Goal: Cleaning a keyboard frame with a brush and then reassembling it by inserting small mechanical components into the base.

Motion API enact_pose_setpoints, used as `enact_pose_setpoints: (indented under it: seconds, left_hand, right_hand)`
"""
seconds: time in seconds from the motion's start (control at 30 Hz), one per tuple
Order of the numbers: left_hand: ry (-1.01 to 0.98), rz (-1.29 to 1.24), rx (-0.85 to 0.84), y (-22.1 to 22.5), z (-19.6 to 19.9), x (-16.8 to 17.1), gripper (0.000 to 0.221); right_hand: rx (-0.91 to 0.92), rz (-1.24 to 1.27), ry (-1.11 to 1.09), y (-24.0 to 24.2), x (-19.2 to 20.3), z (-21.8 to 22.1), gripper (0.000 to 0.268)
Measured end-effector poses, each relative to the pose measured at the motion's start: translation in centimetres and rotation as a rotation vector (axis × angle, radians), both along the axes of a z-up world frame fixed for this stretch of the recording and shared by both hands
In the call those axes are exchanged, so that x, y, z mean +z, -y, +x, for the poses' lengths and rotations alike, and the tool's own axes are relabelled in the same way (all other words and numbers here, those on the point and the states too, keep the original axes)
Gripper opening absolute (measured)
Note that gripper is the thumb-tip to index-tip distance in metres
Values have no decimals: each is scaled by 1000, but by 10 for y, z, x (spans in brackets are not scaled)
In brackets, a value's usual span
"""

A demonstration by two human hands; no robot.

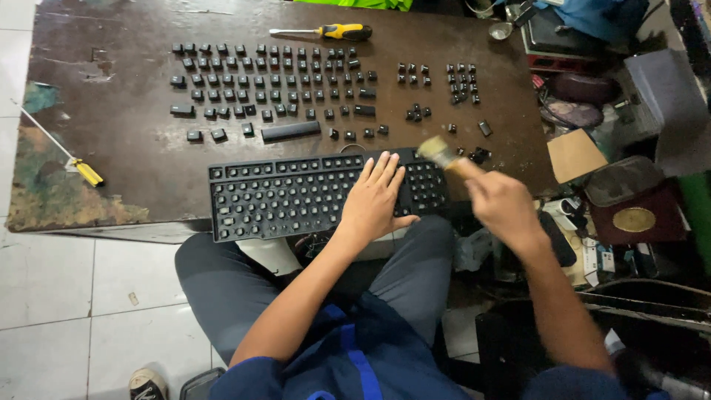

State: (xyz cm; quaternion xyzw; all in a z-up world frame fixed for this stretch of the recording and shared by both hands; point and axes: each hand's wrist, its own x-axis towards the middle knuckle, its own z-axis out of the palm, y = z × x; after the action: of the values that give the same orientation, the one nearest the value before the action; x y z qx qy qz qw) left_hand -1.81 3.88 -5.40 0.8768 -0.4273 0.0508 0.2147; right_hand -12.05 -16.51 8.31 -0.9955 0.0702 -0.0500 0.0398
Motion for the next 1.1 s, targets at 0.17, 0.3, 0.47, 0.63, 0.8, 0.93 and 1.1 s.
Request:
enact_pose_setpoints:
  seconds: [0.17,0.3,0.47,0.63,0.8,0.93,1.1]
  left_hand:
    - [-32,-3,-3,0,2,-2,112]
    - [-35,-12,-5,-1,4,-2,112]
    - [-39,-40,-11,-3,6,0,112]
    - [-71,-56,-27,-4,3,2,110]
    - [-56,-57,-22,-4,3,1,110]
    - [-60,-69,-16,-2,5,0,112]
    - [-53,-88,-4,-2,3,-2,111]
  right_hand:
    - [-62,-67,-609,-7,55,22,33]
    - [-67,-198,-741,-21,56,62,32]
    - [94,-197,-821,-5,66,81,28]
    - [128,-122,-1041,-8,62,90,31]
    - [52,-383,-715,9,30,102,28]
    - [145,-539,-691,6,19,101,24]
    - [340,-520,-759,-15,25,78,14]
